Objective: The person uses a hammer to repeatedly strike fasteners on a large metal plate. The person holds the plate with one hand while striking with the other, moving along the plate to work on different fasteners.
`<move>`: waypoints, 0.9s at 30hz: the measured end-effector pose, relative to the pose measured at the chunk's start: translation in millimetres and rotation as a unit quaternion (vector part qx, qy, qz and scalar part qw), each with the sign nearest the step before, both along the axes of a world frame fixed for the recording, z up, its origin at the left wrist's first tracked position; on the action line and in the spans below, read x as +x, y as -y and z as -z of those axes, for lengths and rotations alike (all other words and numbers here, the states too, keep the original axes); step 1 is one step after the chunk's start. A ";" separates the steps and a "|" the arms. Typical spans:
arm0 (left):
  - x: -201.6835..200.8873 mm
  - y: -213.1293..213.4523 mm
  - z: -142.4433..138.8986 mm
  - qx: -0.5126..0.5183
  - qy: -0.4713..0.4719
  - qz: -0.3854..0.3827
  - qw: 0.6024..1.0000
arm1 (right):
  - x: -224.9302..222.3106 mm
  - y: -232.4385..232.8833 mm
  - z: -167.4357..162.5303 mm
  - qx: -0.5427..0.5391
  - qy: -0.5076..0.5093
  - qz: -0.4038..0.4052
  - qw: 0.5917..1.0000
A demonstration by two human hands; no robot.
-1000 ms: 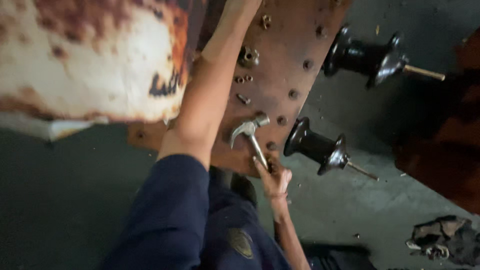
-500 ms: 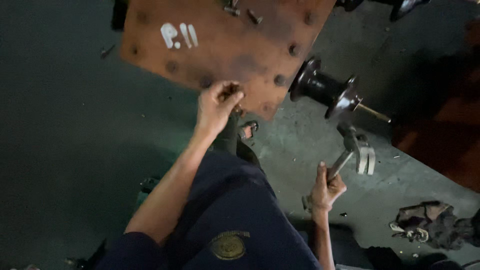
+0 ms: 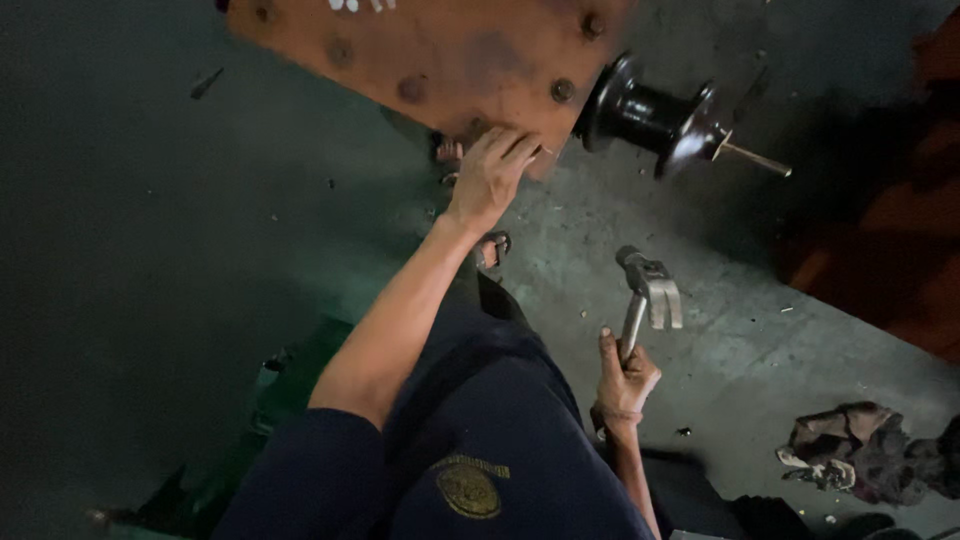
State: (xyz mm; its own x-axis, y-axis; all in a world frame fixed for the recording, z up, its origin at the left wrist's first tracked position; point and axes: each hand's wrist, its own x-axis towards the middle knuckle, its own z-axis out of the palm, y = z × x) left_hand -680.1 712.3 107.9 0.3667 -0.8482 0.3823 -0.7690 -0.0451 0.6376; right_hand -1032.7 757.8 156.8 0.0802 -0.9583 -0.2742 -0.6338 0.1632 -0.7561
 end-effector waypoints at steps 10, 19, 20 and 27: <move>3.9 1.1 0.8 -0.016 0.022 0.062 0.998 | -10.0 -9.9 -4.3 0.007 -0.040 -0.051 0.998; 3.8 5.9 7.4 -0.001 -0.009 0.056 0.998 | 13.6 -5.5 -8.3 0.040 -0.008 -0.071 0.997; 3.7 6.3 8.7 -0.012 -0.012 0.058 0.998 | 16.6 -4.8 -8.4 0.044 -0.014 -0.070 0.997; 2.5 10.9 14.8 0.009 -0.055 0.038 0.998 | 31.4 -1.8 -10.0 0.009 -0.019 -0.105 0.994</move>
State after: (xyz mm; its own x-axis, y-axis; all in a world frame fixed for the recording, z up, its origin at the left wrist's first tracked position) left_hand -677.6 701.4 93.1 0.3403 -0.8813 0.3278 -0.6956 -0.0014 0.7184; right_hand -1001.2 759.6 166.8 0.2662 -0.9170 -0.2970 -0.6839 0.0375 -0.7286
